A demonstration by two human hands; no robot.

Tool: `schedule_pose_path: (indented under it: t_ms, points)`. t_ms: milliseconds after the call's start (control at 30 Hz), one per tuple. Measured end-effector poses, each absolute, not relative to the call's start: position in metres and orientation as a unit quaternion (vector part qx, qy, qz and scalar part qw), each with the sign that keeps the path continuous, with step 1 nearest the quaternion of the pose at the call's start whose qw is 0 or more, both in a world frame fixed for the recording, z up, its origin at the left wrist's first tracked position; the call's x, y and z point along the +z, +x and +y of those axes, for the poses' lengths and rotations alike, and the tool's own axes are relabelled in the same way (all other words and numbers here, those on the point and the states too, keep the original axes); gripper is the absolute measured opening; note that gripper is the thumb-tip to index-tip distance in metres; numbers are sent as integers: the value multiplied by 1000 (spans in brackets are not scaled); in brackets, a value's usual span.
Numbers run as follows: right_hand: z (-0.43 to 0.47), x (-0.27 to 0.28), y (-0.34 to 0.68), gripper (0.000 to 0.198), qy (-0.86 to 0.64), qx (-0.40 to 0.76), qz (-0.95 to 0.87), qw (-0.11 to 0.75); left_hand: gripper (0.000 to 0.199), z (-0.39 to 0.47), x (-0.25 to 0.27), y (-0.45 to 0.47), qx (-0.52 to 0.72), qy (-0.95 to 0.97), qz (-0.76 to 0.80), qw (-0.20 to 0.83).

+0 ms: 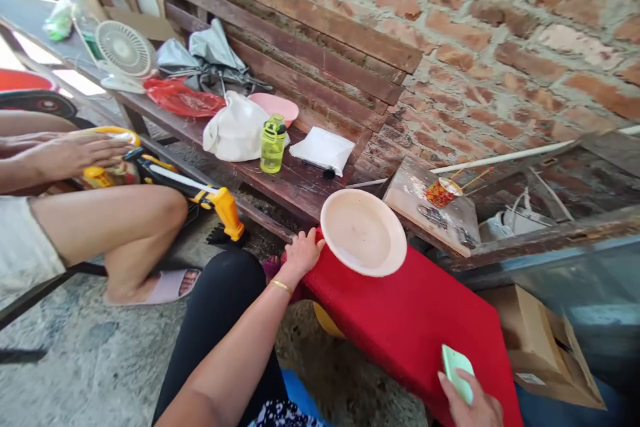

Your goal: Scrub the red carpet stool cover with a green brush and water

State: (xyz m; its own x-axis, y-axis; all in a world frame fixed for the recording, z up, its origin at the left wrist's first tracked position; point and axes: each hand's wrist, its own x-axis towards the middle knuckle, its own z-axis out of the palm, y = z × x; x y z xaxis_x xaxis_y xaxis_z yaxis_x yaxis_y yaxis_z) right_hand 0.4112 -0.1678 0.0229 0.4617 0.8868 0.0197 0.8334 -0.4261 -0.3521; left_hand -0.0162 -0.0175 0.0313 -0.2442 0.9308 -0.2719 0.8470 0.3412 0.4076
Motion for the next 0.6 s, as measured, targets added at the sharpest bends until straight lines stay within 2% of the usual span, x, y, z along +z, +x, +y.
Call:
schedule_pose_path:
  t_ms: [133, 267, 400, 500, 600]
  points:
    - [-154, 31, 363, 55, -814, 117, -543, 169, 53, -13, 16, -6, 111, 567, 781, 236]
    - [-127, 29, 241, 43, -667, 186, -692, 202, 49, -13, 12, -10, 138, 564, 776, 248]
    - [-107, 27, 164, 36, -565, 178, -781, 197, 49, -12, 16, -16, 158, 552, 771, 275]
    - [-102, 24, 180, 36, -571, 174, -778, 195, 48, -11, 16, -15, 158, 542, 779, 274]
    - [-112, 21, 251, 47, -650, 182, -714, 186, 48, -11, 15, -11, 160, 539, 783, 268]
